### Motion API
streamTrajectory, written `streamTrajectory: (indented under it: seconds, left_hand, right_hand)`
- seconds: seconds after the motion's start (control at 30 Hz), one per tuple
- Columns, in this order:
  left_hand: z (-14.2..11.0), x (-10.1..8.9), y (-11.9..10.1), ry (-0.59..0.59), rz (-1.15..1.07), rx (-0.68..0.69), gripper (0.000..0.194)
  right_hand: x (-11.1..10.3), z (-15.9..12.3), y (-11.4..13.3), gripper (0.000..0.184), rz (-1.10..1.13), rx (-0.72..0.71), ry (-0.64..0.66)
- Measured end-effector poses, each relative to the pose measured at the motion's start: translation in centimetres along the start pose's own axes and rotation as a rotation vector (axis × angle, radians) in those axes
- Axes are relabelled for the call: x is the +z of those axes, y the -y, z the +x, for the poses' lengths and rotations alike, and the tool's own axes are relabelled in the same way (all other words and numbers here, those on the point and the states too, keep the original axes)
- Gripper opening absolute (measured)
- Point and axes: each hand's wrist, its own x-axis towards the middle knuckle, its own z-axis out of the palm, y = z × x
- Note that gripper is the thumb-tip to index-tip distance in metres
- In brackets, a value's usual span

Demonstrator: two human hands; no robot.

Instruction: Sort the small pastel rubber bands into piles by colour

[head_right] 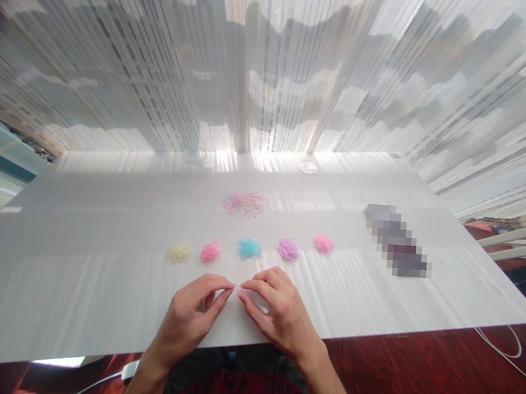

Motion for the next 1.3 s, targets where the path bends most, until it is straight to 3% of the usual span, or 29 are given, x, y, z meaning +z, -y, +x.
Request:
streamTrajectory:
  seconds: [0.73, 1.3]
  left_hand:
    - [-0.33, 0.02, -0.07, -0.088, -0.019, 0.042, 0.015]
    - [-0.33, -0.01, -0.16, -0.054, -0.03, 0.04, 0.017]
  right_hand:
    - [-0.38, -0.1, 0.4, 0.02, 0.08, -0.011, -0.076]
    - [-0.45, -0.19, 0.33, 0.013, 0.093, -0.019, -0.098]
